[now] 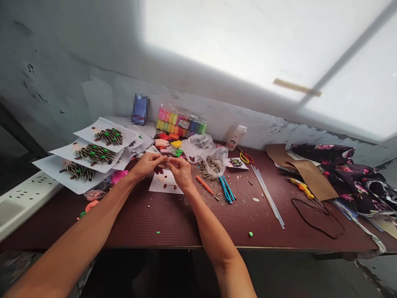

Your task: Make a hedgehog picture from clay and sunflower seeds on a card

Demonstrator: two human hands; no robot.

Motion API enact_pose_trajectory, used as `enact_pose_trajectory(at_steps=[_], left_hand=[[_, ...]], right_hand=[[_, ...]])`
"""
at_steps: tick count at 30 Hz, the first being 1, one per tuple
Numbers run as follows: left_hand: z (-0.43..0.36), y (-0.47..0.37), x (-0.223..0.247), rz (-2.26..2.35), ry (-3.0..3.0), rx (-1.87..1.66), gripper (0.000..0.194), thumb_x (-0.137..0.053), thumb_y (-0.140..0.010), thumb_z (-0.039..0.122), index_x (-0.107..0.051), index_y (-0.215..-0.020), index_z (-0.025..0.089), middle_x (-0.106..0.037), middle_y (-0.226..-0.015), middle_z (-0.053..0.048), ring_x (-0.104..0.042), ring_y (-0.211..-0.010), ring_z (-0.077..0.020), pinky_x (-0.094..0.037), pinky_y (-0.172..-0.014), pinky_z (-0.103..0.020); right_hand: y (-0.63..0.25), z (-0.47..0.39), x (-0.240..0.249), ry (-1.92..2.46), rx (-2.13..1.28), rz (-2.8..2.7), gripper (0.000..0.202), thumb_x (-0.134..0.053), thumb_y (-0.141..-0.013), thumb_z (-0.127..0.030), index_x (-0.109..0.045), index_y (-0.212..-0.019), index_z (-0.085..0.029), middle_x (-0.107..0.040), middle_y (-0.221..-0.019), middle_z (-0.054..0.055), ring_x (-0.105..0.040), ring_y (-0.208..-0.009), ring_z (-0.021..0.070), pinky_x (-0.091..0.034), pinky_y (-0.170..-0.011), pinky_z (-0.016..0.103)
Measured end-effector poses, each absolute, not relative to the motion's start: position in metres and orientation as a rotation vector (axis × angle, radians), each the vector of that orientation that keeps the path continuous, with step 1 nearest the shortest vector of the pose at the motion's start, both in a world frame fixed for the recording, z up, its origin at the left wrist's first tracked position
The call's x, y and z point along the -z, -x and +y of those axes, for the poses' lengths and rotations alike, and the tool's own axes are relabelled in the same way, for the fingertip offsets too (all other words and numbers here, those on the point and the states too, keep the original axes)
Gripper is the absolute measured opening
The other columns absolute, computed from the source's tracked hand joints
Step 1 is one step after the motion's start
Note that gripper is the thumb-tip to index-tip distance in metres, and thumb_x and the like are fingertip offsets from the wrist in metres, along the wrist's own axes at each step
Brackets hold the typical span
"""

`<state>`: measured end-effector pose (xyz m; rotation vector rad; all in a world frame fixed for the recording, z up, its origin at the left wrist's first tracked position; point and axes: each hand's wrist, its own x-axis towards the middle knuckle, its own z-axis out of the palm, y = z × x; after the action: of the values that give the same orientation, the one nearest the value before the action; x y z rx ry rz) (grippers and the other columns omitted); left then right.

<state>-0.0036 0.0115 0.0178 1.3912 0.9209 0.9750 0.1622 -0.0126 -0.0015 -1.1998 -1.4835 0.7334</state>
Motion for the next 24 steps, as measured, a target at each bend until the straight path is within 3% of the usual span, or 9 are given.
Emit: enact_pose_trajectory(at_steps=[4, 9, 16, 24], left_hand=[[0.0091, 0.0059, -0.0209, 0.843, -1.367, -0.931, 0.050, -0.082, -0.069, 0.061, -0.066, -0.070, 0.014, -0.061, -0.061, -0.001, -0.061, -0.049, -0.0133, -0.048, -0.045, -0.023], [0.0099, 0.0107, -0.0209, 0.784, -1.282, -0.895, 0.045, -0.090, -0.063, 0.045, -0.072, -0.090, 0.014, -0.072, -0.075, -0.003, -0.066, -0.058, -0.0141, -0.056, -0.059, -0.028], [0.0145, 0.0118, -0.0152, 0.832, -1.307, -0.933, 0.039, -0.089, -0.061, 0.043, -0.071, -0.080, 0.014, -0.071, -0.072, -0.003, -0.066, -0.060, -0.0144, -0.055, -0.059, -0.027], [0.0127, 0.0096, -0.0139, 0.832, -1.321, -0.950, 0.041, -0.090, -0.061, 0.045, -0.070, -0.077, 0.013, -0.071, -0.072, -0.004, -0.066, -0.060, -0.0145, -0.054, -0.059, -0.027]], right_hand=[[-0.1611, -0.0131, -0.0016, 1.181, -0.671, -1.491, 0.016, -0.068, -0.079, -0.032, -0.080, -0.085, -0.022, -0.057, -0.072, -0.001, -0.045, -0.060, 0.0110, -0.042, -0.061, 0.025], [-0.1633, -0.0122, -0.0015, 1.226, -0.675, -1.430, 0.013, -0.068, -0.078, -0.032, -0.073, -0.079, -0.021, -0.066, -0.078, 0.001, -0.053, -0.065, 0.0124, -0.045, -0.063, 0.024], [-0.1682, -0.0092, -0.0006, 1.209, -0.787, -1.463, 0.019, -0.080, -0.074, -0.038, -0.076, -0.077, -0.020, -0.073, -0.077, 0.001, -0.060, -0.065, 0.0138, -0.050, -0.064, 0.026], [-0.1653, -0.0114, -0.0022, 1.202, -0.789, -1.522, 0.012, -0.078, -0.076, -0.033, -0.079, -0.081, -0.022, -0.075, -0.080, 0.002, -0.059, -0.065, 0.0146, -0.048, -0.065, 0.027]])
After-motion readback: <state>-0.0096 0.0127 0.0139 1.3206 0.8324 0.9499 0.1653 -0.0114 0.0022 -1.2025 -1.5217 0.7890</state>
